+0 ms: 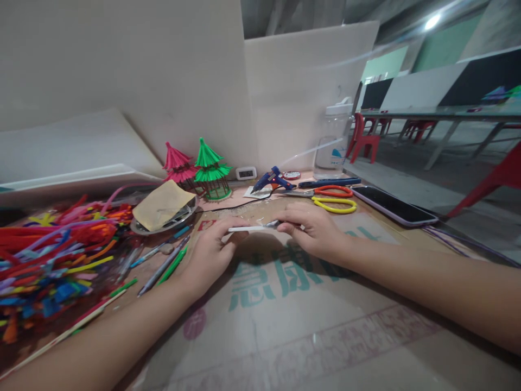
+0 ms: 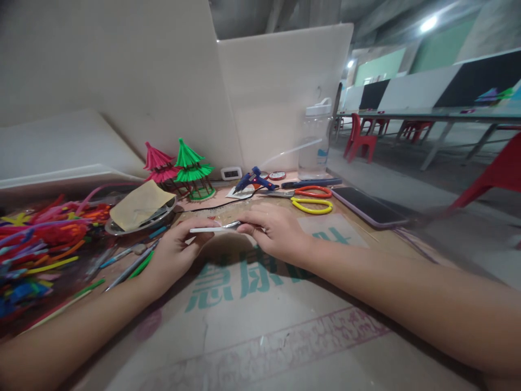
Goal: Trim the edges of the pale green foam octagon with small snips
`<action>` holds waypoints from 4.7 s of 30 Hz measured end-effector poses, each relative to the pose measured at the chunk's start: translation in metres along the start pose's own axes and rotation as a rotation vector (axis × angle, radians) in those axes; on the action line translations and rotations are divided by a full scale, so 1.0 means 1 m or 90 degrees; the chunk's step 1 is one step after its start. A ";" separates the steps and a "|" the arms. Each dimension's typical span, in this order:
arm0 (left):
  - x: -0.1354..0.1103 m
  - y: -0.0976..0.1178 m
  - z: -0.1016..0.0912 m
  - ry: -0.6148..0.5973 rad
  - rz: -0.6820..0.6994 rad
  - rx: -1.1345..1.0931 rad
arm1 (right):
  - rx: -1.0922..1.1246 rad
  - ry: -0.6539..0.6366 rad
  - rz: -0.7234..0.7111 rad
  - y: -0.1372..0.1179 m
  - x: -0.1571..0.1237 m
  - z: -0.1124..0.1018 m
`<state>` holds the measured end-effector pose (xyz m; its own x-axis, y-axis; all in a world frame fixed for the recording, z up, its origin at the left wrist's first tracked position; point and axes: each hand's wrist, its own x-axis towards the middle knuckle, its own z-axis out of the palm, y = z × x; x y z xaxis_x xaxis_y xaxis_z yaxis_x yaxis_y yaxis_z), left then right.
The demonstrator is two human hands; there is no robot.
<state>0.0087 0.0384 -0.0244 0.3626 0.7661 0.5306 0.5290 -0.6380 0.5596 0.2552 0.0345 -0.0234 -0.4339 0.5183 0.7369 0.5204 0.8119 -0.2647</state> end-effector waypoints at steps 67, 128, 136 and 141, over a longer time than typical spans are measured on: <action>0.003 0.012 0.003 -0.025 -0.108 -0.026 | 0.273 0.017 0.318 0.003 0.005 0.014; -0.001 0.002 0.003 -0.021 -0.016 0.019 | 0.005 0.023 0.022 -0.008 -0.001 0.005; -0.001 -0.002 0.004 -0.003 -0.026 0.010 | 0.024 0.033 0.064 -0.004 -0.002 0.007; -0.001 0.000 0.001 -0.020 0.002 0.025 | 0.027 -0.005 0.050 -0.010 -0.002 0.005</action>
<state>0.0094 0.0380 -0.0257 0.3877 0.7667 0.5118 0.5574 -0.6372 0.5323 0.2476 0.0267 -0.0253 -0.3985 0.5823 0.7086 0.5211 0.7795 -0.3475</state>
